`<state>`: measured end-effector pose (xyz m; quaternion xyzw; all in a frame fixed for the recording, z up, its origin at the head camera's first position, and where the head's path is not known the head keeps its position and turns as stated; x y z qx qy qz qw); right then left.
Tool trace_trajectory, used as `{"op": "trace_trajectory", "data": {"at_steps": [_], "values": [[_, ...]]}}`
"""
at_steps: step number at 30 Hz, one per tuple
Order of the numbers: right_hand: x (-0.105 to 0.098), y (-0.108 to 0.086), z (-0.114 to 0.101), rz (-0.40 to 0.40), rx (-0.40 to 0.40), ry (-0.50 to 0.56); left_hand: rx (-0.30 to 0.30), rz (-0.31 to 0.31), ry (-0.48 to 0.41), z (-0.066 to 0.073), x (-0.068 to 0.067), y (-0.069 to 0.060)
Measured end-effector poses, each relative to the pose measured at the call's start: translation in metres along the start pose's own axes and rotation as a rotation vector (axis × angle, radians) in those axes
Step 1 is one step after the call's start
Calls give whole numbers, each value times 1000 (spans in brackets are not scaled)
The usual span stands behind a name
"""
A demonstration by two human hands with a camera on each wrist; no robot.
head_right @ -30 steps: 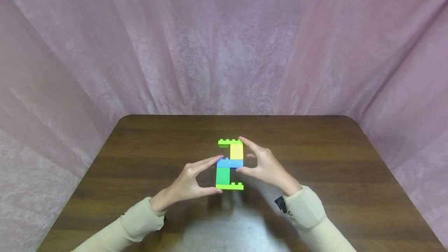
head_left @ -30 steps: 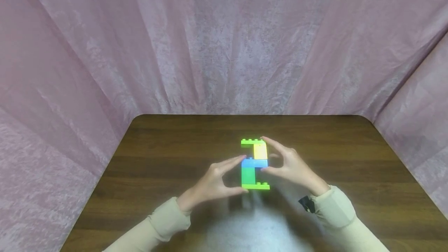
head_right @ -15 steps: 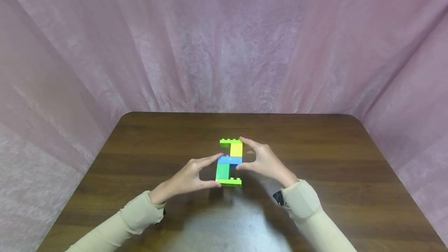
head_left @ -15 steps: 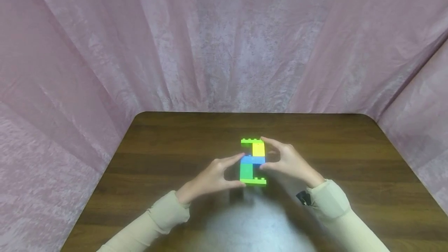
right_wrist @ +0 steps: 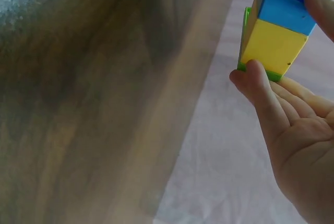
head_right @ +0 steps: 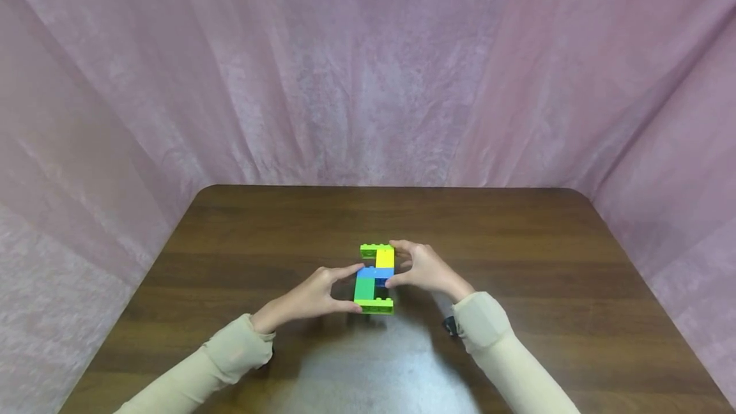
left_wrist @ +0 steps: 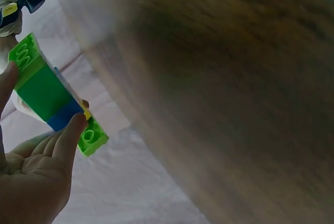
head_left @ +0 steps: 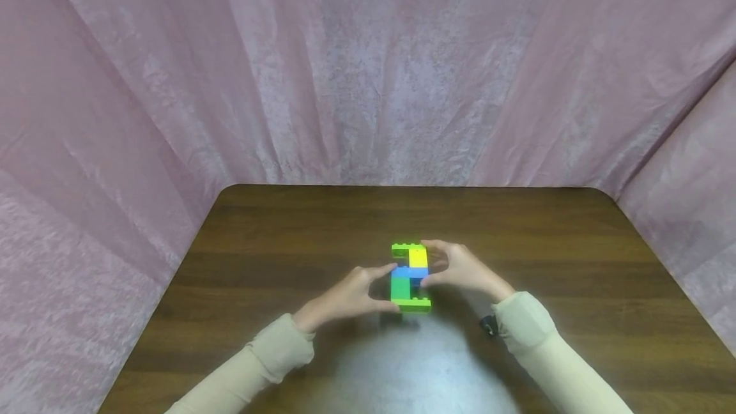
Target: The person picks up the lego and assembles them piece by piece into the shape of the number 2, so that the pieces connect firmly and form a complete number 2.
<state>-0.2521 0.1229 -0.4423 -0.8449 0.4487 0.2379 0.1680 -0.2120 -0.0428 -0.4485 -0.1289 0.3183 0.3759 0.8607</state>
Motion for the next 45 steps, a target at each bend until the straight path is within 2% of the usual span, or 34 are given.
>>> {"op": "trace_trajectory", "data": {"at_steps": [6,15,21,28,33,39,45], "values": [[7,5,10,-9,32,-15,-41,-22,-1,-10,6,3],[10,9,14,6,65,-103,-104,-51,44,-19,11,10],[12,11,16,-1,102,-120,-99,-47,71,-20,10,14],[19,14,25,-1,137,-95,-130,-45,125,-21,11,18],[20,13,24,5,159,-151,-129,-49,149,-19,12,22],[17,15,21,17,182,-220,-168,-46,150,-18,10,25],[22,13,21,28,194,-229,-217,-47,168,-20,11,23]]}}
Point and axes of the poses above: each hand's wrist, its own y-axis towards the middle knuckle, its own x-axis out of the palm, z = x × y, the point moved 8 cm from there along y, towards the middle knuckle, and after that the axes turned 2 degrees about -z, right-handed, at the moved point
